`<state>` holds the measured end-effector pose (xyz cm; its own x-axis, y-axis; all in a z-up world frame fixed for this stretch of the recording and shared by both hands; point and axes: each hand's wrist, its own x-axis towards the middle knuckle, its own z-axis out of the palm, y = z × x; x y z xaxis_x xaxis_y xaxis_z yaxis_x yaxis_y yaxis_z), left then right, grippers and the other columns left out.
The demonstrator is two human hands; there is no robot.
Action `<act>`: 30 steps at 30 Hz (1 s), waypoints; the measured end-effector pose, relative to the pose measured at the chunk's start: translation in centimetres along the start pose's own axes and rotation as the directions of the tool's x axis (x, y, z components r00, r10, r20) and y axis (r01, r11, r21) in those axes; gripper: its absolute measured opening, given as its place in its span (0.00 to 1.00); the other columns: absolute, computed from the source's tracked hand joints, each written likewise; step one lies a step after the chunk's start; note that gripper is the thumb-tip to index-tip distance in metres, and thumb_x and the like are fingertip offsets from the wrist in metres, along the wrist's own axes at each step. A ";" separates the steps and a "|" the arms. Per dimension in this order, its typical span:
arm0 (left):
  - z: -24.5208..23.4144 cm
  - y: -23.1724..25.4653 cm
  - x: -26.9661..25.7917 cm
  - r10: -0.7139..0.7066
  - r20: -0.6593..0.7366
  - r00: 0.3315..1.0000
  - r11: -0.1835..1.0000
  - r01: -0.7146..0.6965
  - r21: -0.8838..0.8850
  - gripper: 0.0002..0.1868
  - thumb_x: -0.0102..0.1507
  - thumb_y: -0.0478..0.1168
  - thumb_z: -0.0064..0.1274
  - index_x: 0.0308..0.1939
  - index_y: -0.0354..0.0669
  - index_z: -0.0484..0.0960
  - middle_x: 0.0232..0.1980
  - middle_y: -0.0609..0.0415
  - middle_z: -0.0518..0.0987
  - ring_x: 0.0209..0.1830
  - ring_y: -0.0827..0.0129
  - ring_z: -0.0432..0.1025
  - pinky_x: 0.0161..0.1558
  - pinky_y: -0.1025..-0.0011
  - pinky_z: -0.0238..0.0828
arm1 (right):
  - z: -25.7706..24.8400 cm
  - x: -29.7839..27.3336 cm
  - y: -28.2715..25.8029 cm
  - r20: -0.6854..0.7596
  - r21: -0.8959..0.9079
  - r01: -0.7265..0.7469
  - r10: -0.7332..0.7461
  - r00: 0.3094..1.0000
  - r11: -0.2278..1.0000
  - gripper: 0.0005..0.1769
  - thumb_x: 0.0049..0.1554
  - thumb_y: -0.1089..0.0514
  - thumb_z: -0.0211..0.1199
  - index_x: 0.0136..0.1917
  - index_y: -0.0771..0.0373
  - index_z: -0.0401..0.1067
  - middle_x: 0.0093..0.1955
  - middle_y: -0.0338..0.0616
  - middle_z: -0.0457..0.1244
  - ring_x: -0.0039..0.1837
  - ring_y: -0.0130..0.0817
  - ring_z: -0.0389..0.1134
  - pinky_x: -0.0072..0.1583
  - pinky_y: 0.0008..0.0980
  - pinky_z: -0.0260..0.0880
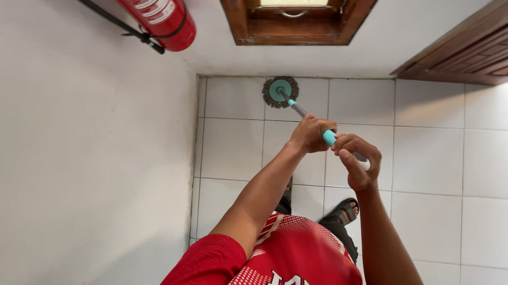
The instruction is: The person mops a tiled floor using a spin mop, first spinning the mop head in a bucket of water and then scrubbing the floor in a circular motion near a doorway and a fire extinguisher.
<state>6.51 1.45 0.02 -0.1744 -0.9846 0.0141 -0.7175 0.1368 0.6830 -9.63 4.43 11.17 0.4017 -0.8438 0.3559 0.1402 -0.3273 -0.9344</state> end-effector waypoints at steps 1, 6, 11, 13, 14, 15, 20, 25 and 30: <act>-0.7 -1.1 -0.7 -0.019 -0.014 1.000 1.000 0.019 0.007 0.05 0.51 0.35 0.60 0.26 0.49 0.79 0.26 0.59 0.82 0.30 0.61 0.77 0.51 0.62 0.68 | 1.0 0.4 0.7 0.020 0.015 0.001 -0.002 1.000 1.000 0.15 0.61 0.55 0.59 0.35 0.64 0.67 0.37 0.45 0.64 0.47 0.36 0.68 0.68 0.46 0.69; -3.3 -8.1 -4.9 -0.220 -0.077 0.973 0.970 0.226 0.086 0.06 0.53 0.38 0.62 0.30 0.49 0.80 0.34 0.58 0.83 0.37 0.61 0.78 0.49 0.59 0.71 | 6.4 1.9 3.6 0.238 0.048 -0.114 0.099 0.966 0.992 0.11 0.59 0.58 0.58 0.37 0.65 0.68 0.42 0.46 0.66 0.52 0.37 0.69 0.57 0.39 0.70; -4.8 -12.4 -9.0 -0.299 -0.193 0.935 0.945 0.318 0.075 0.09 0.54 0.42 0.66 0.31 0.48 0.80 0.36 0.58 0.83 0.41 0.61 0.77 0.51 0.57 0.70 | 11.3 1.6 5.3 0.324 0.000 -0.154 0.145 0.935 0.988 0.09 0.59 0.60 0.58 0.39 0.66 0.67 0.45 0.46 0.67 0.52 0.35 0.68 0.57 0.38 0.69; -4.8 -12.6 -9.2 -0.312 -0.189 0.931 0.939 0.332 0.084 0.10 0.53 0.41 0.67 0.31 0.48 0.80 0.36 0.59 0.83 0.41 0.61 0.77 0.53 0.58 0.70 | 11.4 1.4 5.5 0.324 -0.011 -0.173 0.167 0.931 0.985 0.08 0.59 0.61 0.58 0.39 0.66 0.67 0.46 0.46 0.67 0.52 0.34 0.68 0.56 0.37 0.69; -4.7 -12.6 -9.1 -0.325 -0.167 0.931 0.934 0.343 0.097 0.09 0.52 0.39 0.66 0.32 0.49 0.80 0.36 0.61 0.84 0.42 0.63 0.77 0.54 0.58 0.69 | 11.2 1.2 5.6 0.321 -0.036 -0.177 0.179 0.930 0.984 0.07 0.58 0.61 0.58 0.40 0.66 0.68 0.45 0.46 0.67 0.51 0.34 0.68 0.57 0.38 0.69; -4.5 -12.5 -9.0 -0.337 -0.145 0.930 0.929 0.354 0.111 0.09 0.50 0.37 0.65 0.32 0.50 0.81 0.36 0.62 0.84 0.42 0.65 0.77 0.55 0.59 0.68 | 10.9 1.0 5.7 0.318 -0.062 -0.180 0.191 0.929 0.982 0.06 0.58 0.62 0.58 0.40 0.66 0.69 0.45 0.46 0.67 0.51 0.34 0.68 0.57 0.38 0.68; -2.6 -9.9 -6.1 -0.291 -0.066 0.955 0.940 0.298 0.165 0.10 0.51 0.36 0.64 0.34 0.52 0.82 0.38 0.62 0.84 0.47 0.66 0.77 0.56 0.60 0.69 | 7.0 0.6 4.9 0.208 -0.109 -0.221 0.239 0.948 0.969 0.07 0.58 0.62 0.58 0.38 0.66 0.70 0.44 0.46 0.68 0.49 0.33 0.68 0.54 0.38 0.69; -1.0 -5.1 -1.5 -0.199 -0.018 0.980 0.976 0.200 0.081 0.08 0.55 0.35 0.61 0.35 0.53 0.82 0.37 0.62 0.84 0.43 0.67 0.79 0.63 0.57 0.66 | 2.6 1.5 2.0 0.003 -0.173 -0.248 0.253 0.968 0.953 0.10 0.59 0.63 0.55 0.37 0.65 0.73 0.43 0.45 0.69 0.48 0.32 0.69 0.55 0.36 0.70; -0.6 -2.0 0.8 -0.068 -0.062 0.996 0.997 0.065 -0.040 0.09 0.53 0.32 0.58 0.35 0.50 0.82 0.30 0.59 0.85 0.37 0.65 0.80 0.65 0.52 0.63 | 1.0 1.9 0.4 -0.094 -0.195 -0.235 0.220 0.971 0.952 0.12 0.58 0.61 0.54 0.35 0.66 0.71 0.38 0.47 0.68 0.42 0.33 0.67 0.48 0.36 0.68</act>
<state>8.21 0.37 -0.91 -0.0836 -0.9964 0.0129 -0.6995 0.0679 0.7114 -7.89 3.08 11.43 0.3357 -0.9314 0.1408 -0.1371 -0.1962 -0.9709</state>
